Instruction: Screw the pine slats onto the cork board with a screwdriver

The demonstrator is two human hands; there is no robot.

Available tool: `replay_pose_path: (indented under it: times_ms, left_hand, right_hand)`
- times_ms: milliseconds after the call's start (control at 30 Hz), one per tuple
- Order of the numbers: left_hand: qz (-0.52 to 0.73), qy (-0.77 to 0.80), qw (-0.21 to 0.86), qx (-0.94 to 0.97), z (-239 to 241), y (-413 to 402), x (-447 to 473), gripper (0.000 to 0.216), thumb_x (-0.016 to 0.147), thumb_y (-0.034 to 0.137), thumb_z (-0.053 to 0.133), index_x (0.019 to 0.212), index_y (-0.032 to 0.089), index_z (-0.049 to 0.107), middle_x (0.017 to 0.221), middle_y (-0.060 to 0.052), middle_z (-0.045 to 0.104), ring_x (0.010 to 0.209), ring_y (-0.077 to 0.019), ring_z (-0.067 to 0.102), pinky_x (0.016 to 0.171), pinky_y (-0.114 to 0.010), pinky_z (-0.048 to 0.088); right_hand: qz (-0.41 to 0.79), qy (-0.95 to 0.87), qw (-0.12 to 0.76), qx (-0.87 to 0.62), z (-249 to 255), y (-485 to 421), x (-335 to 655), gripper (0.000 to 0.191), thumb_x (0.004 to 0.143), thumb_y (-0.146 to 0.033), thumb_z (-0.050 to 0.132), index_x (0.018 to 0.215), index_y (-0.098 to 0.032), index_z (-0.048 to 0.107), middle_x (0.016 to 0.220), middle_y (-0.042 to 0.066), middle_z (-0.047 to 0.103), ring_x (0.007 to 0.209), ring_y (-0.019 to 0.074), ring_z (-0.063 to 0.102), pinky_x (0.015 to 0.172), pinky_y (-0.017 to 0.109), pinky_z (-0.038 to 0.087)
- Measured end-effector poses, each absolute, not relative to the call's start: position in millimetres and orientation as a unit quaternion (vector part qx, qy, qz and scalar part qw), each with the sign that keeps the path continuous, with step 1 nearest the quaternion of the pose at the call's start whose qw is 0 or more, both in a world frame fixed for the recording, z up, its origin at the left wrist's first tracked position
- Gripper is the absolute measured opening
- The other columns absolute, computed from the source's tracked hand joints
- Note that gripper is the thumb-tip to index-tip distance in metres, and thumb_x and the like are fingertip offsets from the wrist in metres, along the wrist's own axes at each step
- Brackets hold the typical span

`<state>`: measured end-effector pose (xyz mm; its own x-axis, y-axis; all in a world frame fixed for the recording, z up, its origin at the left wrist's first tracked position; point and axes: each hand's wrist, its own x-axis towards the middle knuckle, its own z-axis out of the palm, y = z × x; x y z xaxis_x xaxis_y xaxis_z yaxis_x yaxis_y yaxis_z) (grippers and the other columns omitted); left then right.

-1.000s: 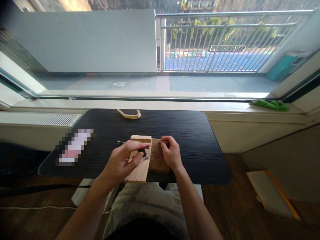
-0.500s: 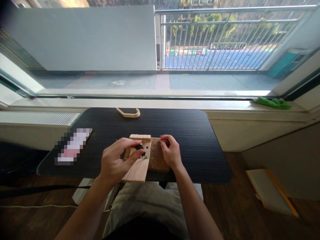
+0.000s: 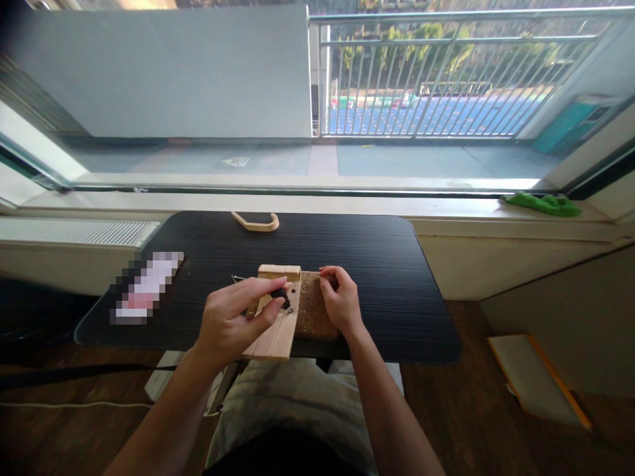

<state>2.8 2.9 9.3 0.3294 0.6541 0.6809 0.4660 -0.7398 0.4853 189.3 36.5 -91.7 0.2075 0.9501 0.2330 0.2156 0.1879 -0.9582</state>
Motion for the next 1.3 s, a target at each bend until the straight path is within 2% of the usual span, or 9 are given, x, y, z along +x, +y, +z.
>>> replay_pose_path:
  times_ms: [467,867,1067,1200,1300]
  left_hand:
    - [0.427,0.371,0.243,0.788,5.4,2.1,-3.5,0.025,0.093,0.018,0.056,0.113,0.019,0.069,0.099,-0.008,0.078,0.088,-0.0186,0.074,0.086,-0.035,0.059]
    - [0.429,0.361,0.334,0.758,13.5,2.3,2.1,0.02,0.093,0.021,0.053,0.103,0.019,0.071,0.095,-0.008,0.077,0.086,-0.0191,0.072,0.079,-0.032,0.059]
    - [0.429,0.347,0.375,0.745,13.8,2.5,2.9,0.021,0.094,0.021,0.053,0.105,0.021,0.07,0.096,-0.007,0.076,0.087,-0.0192,0.071,0.078,-0.032,0.059]
    - [0.44,0.337,0.352,0.754,10.9,1.8,3.1,0.025,0.096,0.016,0.048,0.106,0.021,0.07,0.1,-0.006,0.076,0.091,-0.0174,0.071,0.083,-0.031,0.057]
    - [0.452,0.328,0.292,0.776,7.5,1.5,3.6,0.021,0.093,0.017,0.057,0.107,0.022,0.071,0.102,-0.006,0.073,0.095,-0.0176,0.069,0.086,-0.032,0.055]
  right_hand:
    - [0.326,-0.536,0.552,-0.549,-92.6,36.5,189.8,0.011,0.081,-0.034,0.058,0.081,-0.023,0.062,0.097,0.007,0.073,0.089,0.0229,0.066,0.085,0.041,0.051]
    - [0.325,-0.539,0.55,-0.548,-91.8,36.2,190.1,0.011,0.081,-0.033,0.057,0.081,-0.023,0.062,0.098,0.007,0.073,0.092,0.0236,0.065,0.087,0.041,0.051]
    - [0.324,-0.542,0.55,-0.547,-92.0,35.9,190.9,0.011,0.081,-0.033,0.057,0.082,-0.023,0.062,0.097,0.008,0.073,0.093,0.0239,0.065,0.087,0.041,0.051]
    - [0.327,-0.54,0.551,-0.546,-91.1,35.9,190.6,0.011,0.081,-0.033,0.058,0.081,-0.023,0.062,0.097,0.008,0.073,0.093,0.024,0.065,0.087,0.041,0.051]
    - [0.328,-0.539,0.552,-0.545,-90.7,35.8,190.4,0.011,0.081,-0.033,0.058,0.081,-0.023,0.062,0.097,0.008,0.072,0.093,0.0243,0.065,0.088,0.042,0.05]
